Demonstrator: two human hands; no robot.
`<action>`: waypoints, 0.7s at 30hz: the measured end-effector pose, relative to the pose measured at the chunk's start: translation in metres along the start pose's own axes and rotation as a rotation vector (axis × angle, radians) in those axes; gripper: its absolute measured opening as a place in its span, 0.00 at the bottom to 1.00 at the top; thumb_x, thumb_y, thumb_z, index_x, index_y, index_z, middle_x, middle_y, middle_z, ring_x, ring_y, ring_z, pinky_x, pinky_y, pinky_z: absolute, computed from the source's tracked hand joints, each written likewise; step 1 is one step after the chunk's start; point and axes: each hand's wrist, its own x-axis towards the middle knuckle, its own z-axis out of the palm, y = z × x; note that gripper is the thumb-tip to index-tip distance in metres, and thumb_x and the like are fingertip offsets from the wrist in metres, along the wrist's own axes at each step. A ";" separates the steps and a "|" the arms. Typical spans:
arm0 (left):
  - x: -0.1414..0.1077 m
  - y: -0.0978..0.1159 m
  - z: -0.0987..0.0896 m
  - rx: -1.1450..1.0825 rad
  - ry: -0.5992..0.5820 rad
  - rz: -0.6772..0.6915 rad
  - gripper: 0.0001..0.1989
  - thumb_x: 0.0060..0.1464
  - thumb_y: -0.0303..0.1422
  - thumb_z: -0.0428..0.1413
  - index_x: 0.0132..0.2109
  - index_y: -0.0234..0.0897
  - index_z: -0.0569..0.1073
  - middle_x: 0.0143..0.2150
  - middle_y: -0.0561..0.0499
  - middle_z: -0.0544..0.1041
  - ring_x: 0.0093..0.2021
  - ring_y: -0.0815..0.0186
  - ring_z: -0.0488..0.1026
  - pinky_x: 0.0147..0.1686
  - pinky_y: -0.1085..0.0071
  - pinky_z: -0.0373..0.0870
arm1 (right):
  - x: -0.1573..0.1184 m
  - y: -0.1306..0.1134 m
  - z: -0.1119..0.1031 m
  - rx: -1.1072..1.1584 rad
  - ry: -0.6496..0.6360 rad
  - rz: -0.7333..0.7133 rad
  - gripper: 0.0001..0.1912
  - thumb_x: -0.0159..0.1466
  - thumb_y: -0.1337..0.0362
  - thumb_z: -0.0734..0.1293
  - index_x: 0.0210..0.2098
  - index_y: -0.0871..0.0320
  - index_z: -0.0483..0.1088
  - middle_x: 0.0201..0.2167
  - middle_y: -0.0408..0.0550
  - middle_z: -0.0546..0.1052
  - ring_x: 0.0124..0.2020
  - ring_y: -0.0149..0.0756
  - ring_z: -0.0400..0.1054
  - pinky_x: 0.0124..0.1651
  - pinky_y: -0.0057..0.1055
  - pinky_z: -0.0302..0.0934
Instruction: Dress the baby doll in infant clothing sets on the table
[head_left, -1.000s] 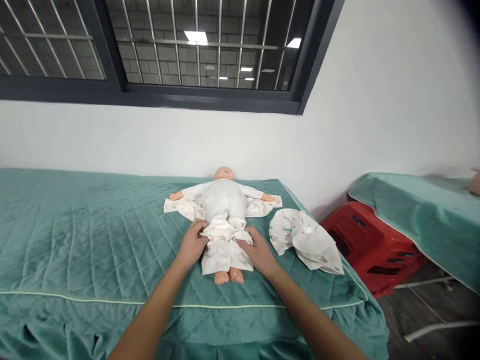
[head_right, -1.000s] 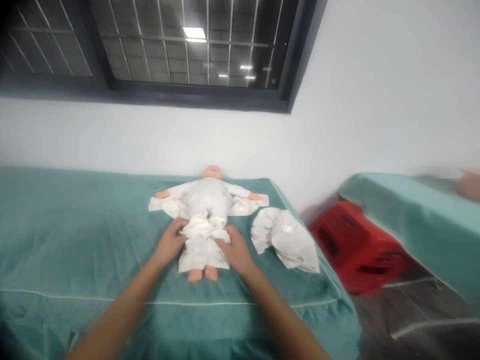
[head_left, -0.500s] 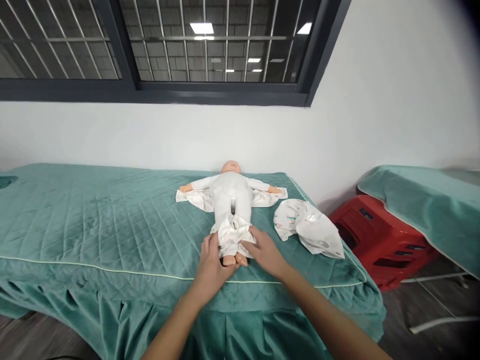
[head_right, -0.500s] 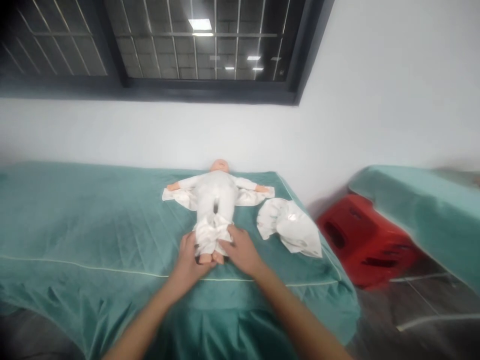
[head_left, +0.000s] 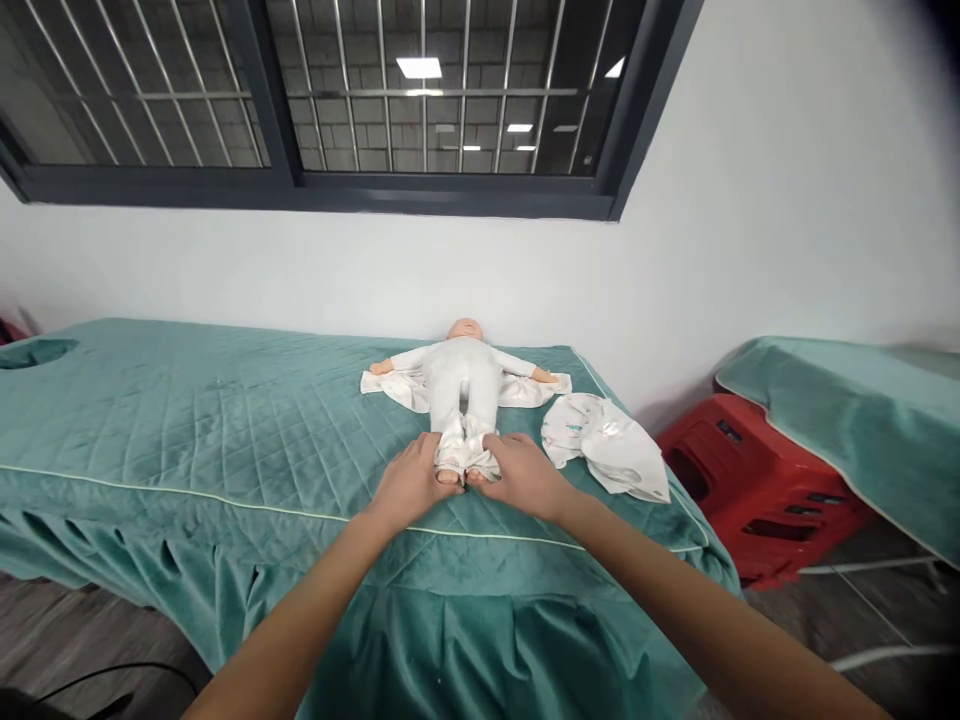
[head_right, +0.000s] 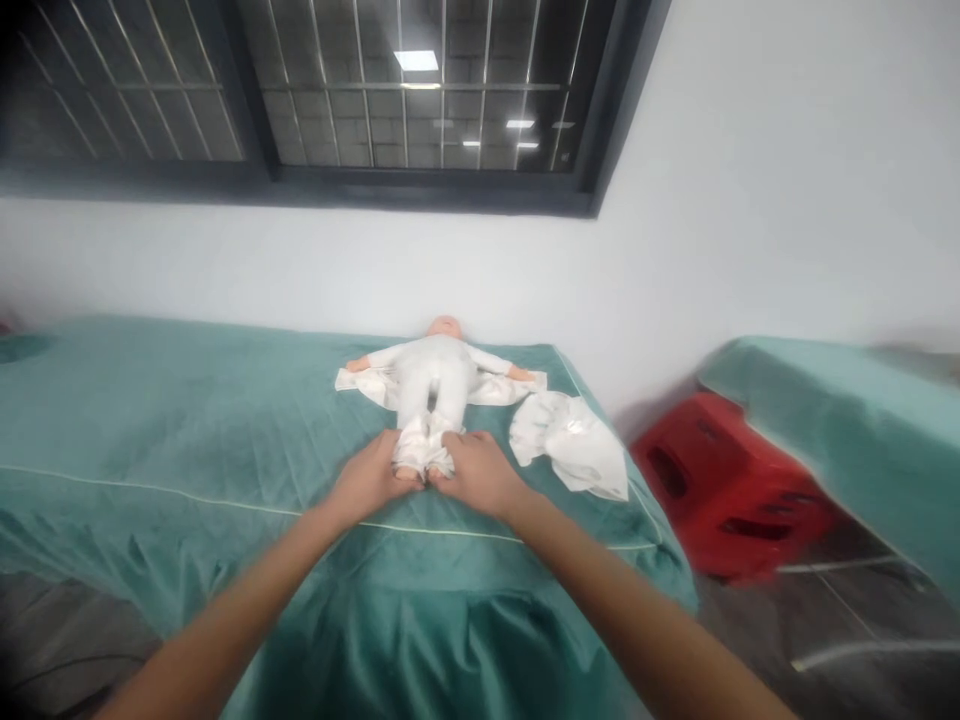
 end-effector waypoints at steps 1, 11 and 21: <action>0.002 0.001 0.000 0.019 -0.001 -0.022 0.25 0.51 0.44 0.62 0.52 0.40 0.63 0.48 0.44 0.75 0.48 0.52 0.75 0.40 0.65 0.66 | 0.002 0.001 0.000 -0.031 -0.005 -0.003 0.11 0.66 0.55 0.63 0.40 0.57 0.65 0.35 0.50 0.78 0.40 0.43 0.71 0.54 0.40 0.56; -0.002 0.011 -0.012 0.061 -0.058 -0.216 0.16 0.53 0.35 0.57 0.48 0.39 0.68 0.39 0.44 0.81 0.40 0.52 0.79 0.33 0.68 0.64 | -0.008 -0.008 -0.004 -0.143 -0.086 0.050 0.08 0.63 0.66 0.65 0.43 0.55 0.66 0.42 0.51 0.79 0.35 0.44 0.74 0.32 0.32 0.51; -0.007 0.033 -0.108 -0.368 -0.455 -0.055 0.16 0.43 0.36 0.61 0.43 0.42 0.76 0.42 0.53 0.80 0.40 0.58 0.76 0.35 0.71 0.71 | 0.008 -0.005 -0.095 0.498 -0.286 0.034 0.18 0.58 0.46 0.70 0.30 0.56 0.70 0.28 0.41 0.72 0.30 0.34 0.64 0.30 0.28 0.53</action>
